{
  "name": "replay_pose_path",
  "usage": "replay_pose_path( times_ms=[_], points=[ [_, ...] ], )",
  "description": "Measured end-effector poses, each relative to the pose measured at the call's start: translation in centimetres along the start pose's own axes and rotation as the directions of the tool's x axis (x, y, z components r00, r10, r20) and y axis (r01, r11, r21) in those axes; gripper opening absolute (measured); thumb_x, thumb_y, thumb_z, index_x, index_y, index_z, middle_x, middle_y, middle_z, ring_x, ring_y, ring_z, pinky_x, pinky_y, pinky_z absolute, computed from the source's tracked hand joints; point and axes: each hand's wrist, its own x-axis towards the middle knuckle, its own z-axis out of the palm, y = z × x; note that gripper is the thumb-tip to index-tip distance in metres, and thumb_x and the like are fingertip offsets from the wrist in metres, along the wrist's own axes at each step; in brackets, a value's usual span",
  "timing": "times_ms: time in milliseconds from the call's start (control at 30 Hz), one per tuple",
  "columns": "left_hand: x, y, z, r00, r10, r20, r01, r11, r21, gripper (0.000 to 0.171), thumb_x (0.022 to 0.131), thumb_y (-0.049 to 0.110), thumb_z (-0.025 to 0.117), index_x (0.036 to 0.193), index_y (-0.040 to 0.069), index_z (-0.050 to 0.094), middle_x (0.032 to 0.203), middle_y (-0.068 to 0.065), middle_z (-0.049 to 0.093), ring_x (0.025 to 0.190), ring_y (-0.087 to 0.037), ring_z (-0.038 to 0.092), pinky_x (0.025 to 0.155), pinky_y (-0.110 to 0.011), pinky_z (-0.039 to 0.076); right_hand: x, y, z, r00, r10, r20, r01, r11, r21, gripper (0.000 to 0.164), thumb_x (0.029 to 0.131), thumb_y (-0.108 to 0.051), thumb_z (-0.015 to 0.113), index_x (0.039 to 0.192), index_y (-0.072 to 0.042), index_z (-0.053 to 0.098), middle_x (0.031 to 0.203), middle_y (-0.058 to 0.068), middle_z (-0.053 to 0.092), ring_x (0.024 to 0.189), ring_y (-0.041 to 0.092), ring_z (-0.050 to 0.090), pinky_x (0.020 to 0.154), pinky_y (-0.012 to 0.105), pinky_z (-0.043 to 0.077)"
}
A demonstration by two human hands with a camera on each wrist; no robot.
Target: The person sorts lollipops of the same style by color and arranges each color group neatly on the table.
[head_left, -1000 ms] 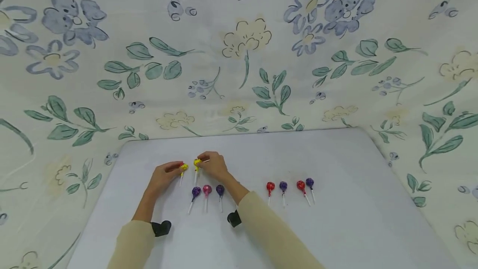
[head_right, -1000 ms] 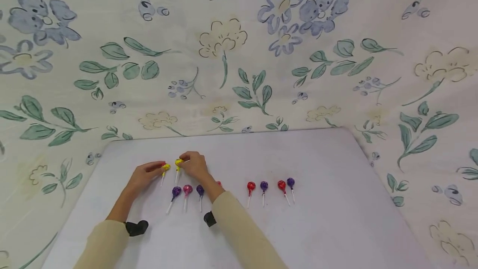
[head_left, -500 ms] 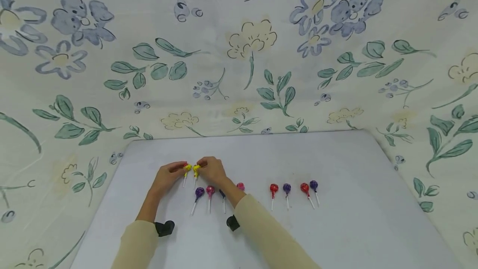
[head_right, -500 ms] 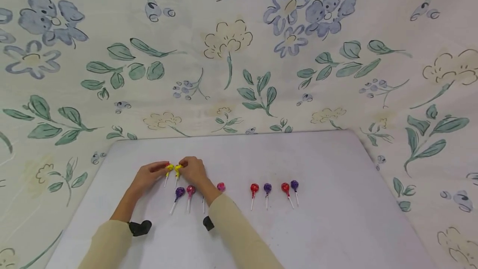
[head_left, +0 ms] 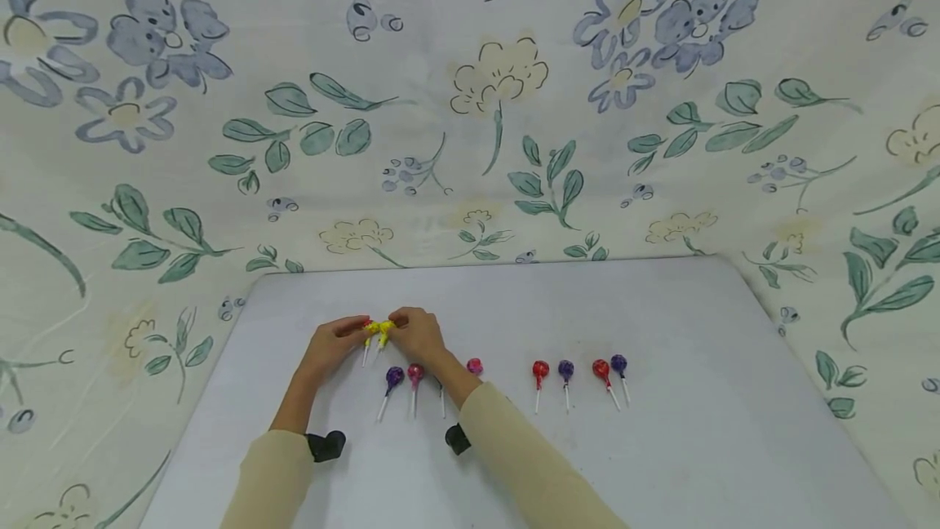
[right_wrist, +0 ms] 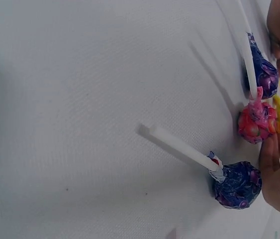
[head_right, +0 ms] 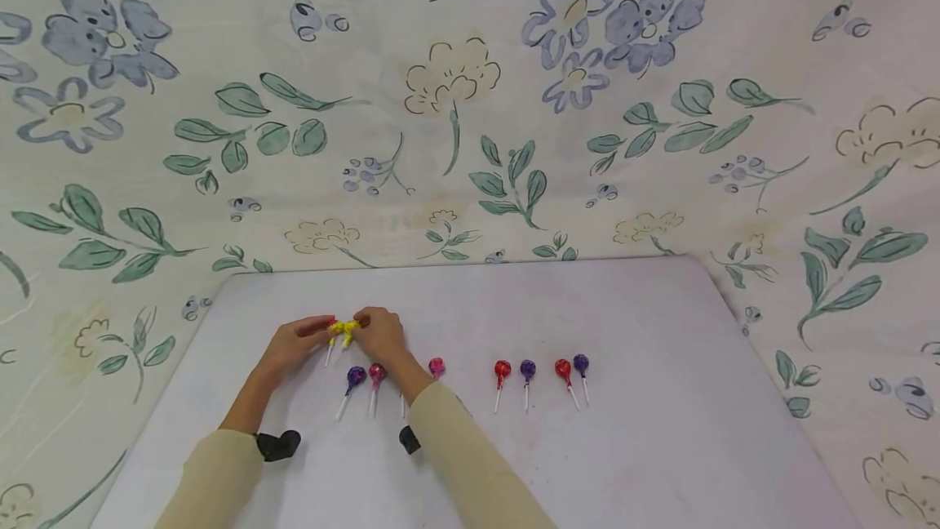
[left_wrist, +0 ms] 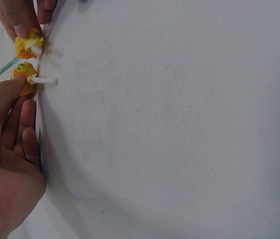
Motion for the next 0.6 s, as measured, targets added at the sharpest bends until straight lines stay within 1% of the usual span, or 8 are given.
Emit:
replay_pose_path(
  times_ms=[167,267,333,467,600],
  points=[
    [-0.1,0.3,0.0,1.0,0.002,0.009,-0.002,1.0,-0.007,0.043,0.099,0.016,0.063,0.136,-0.004,0.057,0.137,-0.025,0.056,0.131,-0.04,0.047,0.109,-0.051,0.038,0.1,0.2,0.0,1.0,0.0,0.002,0.0,1.0,-0.009,0.018,0.093,-0.016,0.072,0.11,-0.01,0.074,0.098,-0.002,0.073,0.09,0.012,0.065,0.083,0.025,0.051],
    [-0.1,0.4,0.1,1.0,0.005,0.017,-0.005,1.0,-0.001,0.043,0.1,0.017,0.063,0.137,-0.005,0.056,0.137,-0.025,0.056,0.132,-0.04,0.046,0.109,-0.052,0.037,0.1,0.3,-0.1,1.0,-0.004,0.005,0.004,1.0,-0.014,0.021,0.093,-0.016,0.072,0.112,-0.009,0.073,0.099,-0.001,0.073,0.091,0.013,0.065,0.084,0.026,0.051],
    [-0.1,0.4,0.1,1.0,-0.005,0.018,0.005,1.0,0.003,0.043,0.1,0.017,0.063,0.137,-0.004,0.057,0.137,-0.024,0.056,0.132,-0.04,0.046,0.109,-0.052,0.037,0.1,0.3,-0.2,1.0,-0.002,0.011,0.002,1.0,-0.015,0.023,0.093,-0.016,0.072,0.115,-0.009,0.072,0.101,0.0,0.073,0.094,0.014,0.066,0.084,0.026,0.051],
    [0.0,0.3,0.0,1.0,-0.011,0.024,0.011,1.0,0.022,0.044,0.1,0.019,0.063,0.137,-0.004,0.057,0.137,-0.024,0.056,0.131,-0.04,0.046,0.109,-0.053,0.037,0.0,0.4,-0.9,0.999,0.004,0.032,-0.003,1.0,-0.027,0.029,0.092,-0.017,0.072,0.119,-0.008,0.07,0.106,0.003,0.072,0.098,0.018,0.066,0.083,0.027,0.053],
    [0.0,0.2,-0.1,0.999,-0.025,0.02,0.024,0.999,0.032,0.046,0.1,0.021,0.062,0.138,-0.002,0.056,0.139,-0.023,0.055,0.133,-0.04,0.044,0.111,-0.053,0.035,0.0,0.6,-1.7,0.998,0.008,0.068,-0.004,0.999,-0.047,0.031,0.094,-0.018,0.07,0.123,-0.008,0.068,0.112,0.005,0.07,0.101,0.018,0.065,0.084,0.026,0.053]
  ],
)
